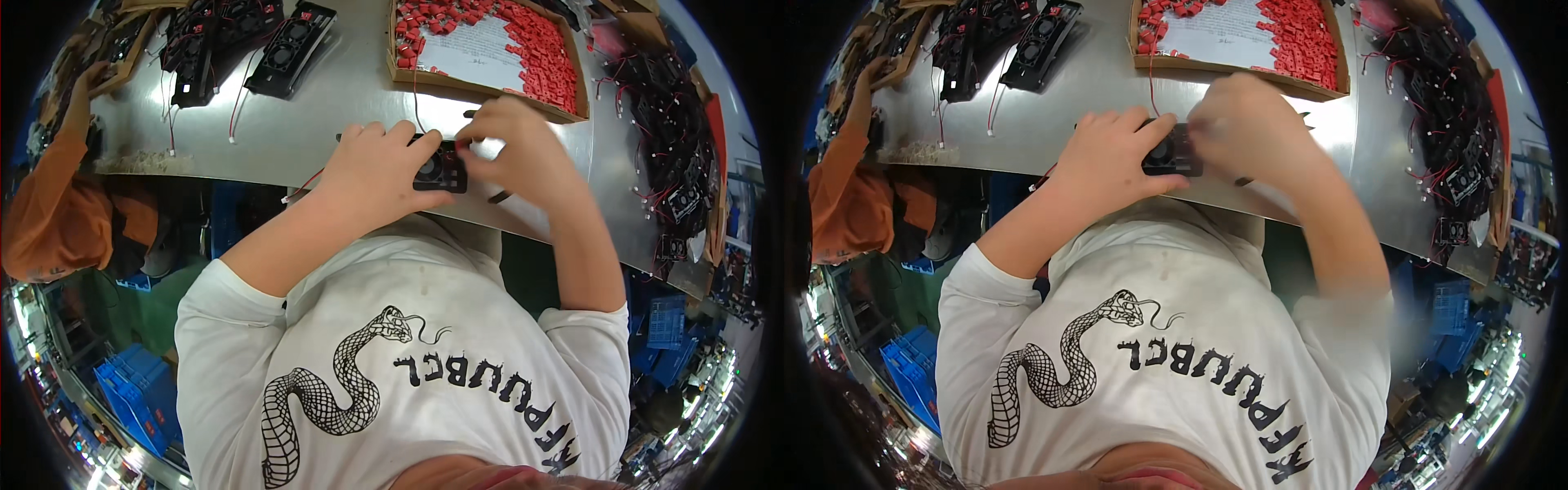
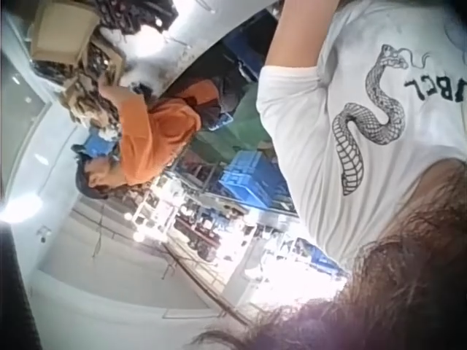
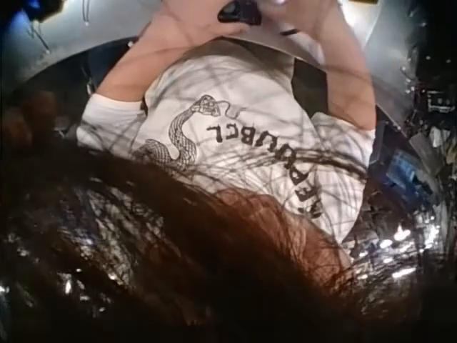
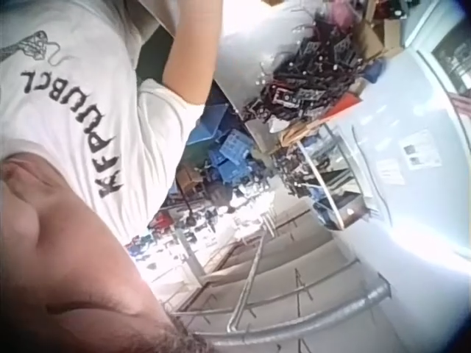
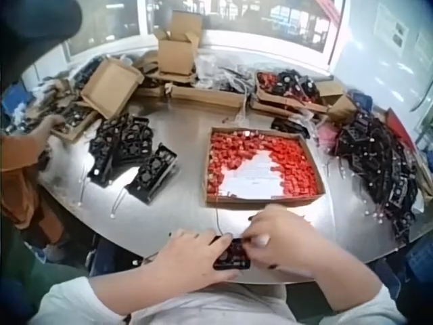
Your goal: Assembling electronic components by inserting small red pieces into black housings and using a handheld assembly tool to secure them.
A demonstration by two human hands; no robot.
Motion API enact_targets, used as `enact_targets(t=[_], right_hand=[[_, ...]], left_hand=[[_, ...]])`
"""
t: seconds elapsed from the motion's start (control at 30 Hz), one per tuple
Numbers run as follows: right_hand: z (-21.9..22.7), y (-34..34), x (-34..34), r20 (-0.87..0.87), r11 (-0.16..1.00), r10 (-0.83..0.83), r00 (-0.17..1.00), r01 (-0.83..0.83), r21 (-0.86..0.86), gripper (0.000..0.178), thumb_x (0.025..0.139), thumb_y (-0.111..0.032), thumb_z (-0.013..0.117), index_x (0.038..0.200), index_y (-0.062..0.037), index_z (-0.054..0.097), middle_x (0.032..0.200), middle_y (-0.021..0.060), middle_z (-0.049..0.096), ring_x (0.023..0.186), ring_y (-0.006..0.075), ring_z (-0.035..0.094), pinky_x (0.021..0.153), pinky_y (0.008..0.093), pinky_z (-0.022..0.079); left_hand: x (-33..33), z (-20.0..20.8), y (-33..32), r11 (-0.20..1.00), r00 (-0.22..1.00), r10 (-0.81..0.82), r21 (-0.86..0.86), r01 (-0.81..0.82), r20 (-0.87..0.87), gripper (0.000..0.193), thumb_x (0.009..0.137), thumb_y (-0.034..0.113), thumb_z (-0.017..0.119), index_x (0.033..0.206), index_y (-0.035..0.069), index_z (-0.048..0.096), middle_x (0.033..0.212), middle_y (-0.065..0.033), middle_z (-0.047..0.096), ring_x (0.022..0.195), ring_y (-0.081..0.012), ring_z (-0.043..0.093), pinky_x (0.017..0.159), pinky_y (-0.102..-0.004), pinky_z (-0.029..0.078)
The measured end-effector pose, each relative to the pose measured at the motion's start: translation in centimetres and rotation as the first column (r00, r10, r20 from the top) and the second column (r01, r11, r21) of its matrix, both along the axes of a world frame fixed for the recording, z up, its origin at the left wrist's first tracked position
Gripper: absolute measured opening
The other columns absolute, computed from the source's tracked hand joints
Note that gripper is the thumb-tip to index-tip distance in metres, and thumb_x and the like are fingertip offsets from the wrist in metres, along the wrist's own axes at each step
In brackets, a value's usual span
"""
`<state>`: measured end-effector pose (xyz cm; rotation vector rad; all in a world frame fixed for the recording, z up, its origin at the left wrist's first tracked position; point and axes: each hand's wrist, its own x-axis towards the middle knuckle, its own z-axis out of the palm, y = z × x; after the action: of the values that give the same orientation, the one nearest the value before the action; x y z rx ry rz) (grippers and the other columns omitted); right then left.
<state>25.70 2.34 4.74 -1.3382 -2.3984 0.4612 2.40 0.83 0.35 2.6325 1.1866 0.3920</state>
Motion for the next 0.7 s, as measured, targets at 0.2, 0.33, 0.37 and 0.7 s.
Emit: enact_targets(t=[0.2,0.33,0.37,0.7], right_hand=[[-1.0,-1.7,-1.4,0.109,1.0,-0.016,0.994,0.015,0.006,0.016,0.075,-0.01,0.077,0.09,-0.0046,0.077,0.085,0.0068,0.066,0.085,0.0277,0.063,0.075,0.0408,0.053],[-0.9,-1.4,-1.3,0.087,0.999,-0.035,0.996,0.037,-0.021,0.016,0.075,-0.01,0.076,0.09,-0.0042,0.077,0.084,0.0077,0.066,0.085,0.0283,0.064,0.075,0.0406,0.053],[-1.1,-1.3,-1.2,0.105,0.999,-0.024,0.994,0.028,-0.036,0.016,0.075,-0.01,0.076,0.09,-0.0038,0.077,0.084,0.0081,0.066,0.084,0.0285,0.064,0.076,0.0405,0.053],[-1.4,-1.4,-1.4,0.083,0.997,-0.003,0.997,0.01,-0.081,0.019,0.077,-0.009,0.075,0.094,-0.0021,0.078,0.085,0.0093,0.067,0.088,0.0295,0.064,0.079,0.0406,0.053]], left_hand=[[0.3,0.1,0.3,1.0,1.0,-0.017,0.017,0.017,-0.007,0.068,0.076,0.062,0.078,0.125,0.017,0.065,0.106,-0.0073,0.067,0.089,-0.0289,0.067,0.083,-0.0441,0.047],[0.3,-0.1,0.4,1.0,1.0,-0.007,0.031,0.007,-0.001,0.069,0.076,0.062,0.079,0.126,0.017,0.065,0.105,-0.0067,0.067,0.087,-0.0283,0.067,0.082,-0.0441,0.047],[0.2,-0.1,0.4,0.999,1.0,-0.011,0.039,0.011,-0.004,0.069,0.076,0.062,0.079,0.125,0.017,0.065,0.105,-0.0067,0.067,0.086,-0.0283,0.067,0.082,-0.0443,0.047],[0.2,-0.3,0.3,0.999,1.0,-0.02,0.029,0.019,0.011,0.068,0.076,0.063,0.078,0.124,0.016,0.065,0.105,-0.0075,0.067,0.087,-0.0292,0.067,0.083,-0.0447,0.047]])
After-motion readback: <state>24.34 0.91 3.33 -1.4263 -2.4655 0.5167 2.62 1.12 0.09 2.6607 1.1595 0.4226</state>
